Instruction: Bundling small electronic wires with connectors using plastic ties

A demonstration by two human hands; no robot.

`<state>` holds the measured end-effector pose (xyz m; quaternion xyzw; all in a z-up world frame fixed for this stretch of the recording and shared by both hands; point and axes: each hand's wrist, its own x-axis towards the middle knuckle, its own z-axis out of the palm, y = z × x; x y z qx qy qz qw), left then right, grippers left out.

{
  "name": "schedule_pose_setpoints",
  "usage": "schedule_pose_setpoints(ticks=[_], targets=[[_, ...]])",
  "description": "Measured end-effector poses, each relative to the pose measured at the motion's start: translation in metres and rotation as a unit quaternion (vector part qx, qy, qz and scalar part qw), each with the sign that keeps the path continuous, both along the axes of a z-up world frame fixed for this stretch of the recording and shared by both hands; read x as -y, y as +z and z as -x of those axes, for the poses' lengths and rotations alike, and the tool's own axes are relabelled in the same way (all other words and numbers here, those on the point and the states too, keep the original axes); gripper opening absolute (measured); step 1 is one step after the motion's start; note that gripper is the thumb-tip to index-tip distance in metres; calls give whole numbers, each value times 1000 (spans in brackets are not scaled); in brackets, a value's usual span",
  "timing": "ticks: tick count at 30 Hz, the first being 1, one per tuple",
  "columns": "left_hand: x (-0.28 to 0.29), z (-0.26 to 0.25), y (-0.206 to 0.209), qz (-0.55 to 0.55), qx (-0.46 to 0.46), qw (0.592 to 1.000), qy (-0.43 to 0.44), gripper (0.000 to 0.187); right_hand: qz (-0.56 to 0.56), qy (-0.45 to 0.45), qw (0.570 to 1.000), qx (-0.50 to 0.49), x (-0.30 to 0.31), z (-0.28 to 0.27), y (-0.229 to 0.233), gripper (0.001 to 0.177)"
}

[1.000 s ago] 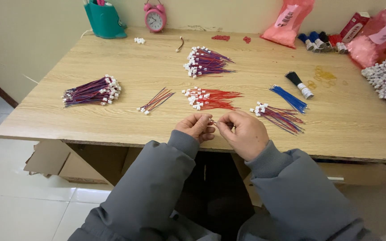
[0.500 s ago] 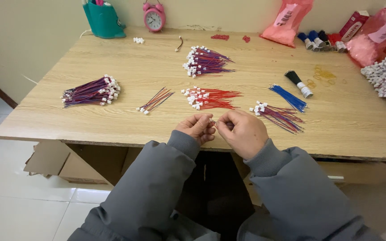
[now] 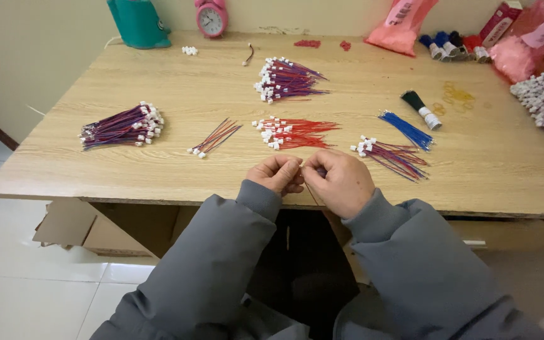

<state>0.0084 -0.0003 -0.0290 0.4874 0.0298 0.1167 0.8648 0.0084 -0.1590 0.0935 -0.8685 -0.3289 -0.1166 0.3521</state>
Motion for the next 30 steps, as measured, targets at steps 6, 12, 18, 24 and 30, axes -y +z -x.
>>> schedule_pose_setpoints(ticks=[6,12,18,24,30], targets=[[2,-15,-2,-27,-3,1000,-3,23,-16,33,999,-24,5,-18,-3,11],[-6,-15,30,-132,-11,991,30,35,64,-48,997,-9,40,-78,-1,15],[-14,-21,29,-158,-37,986,39,34,211,-142,966,43,77,-142,-20,19],[-13,-14,27,-116,-43,992,5,31,291,-122,948,-41,90,-151,-22,55],[-17,-5,24,-108,-33,993,-38,27,248,-75,965,-32,110,-164,-32,57]])
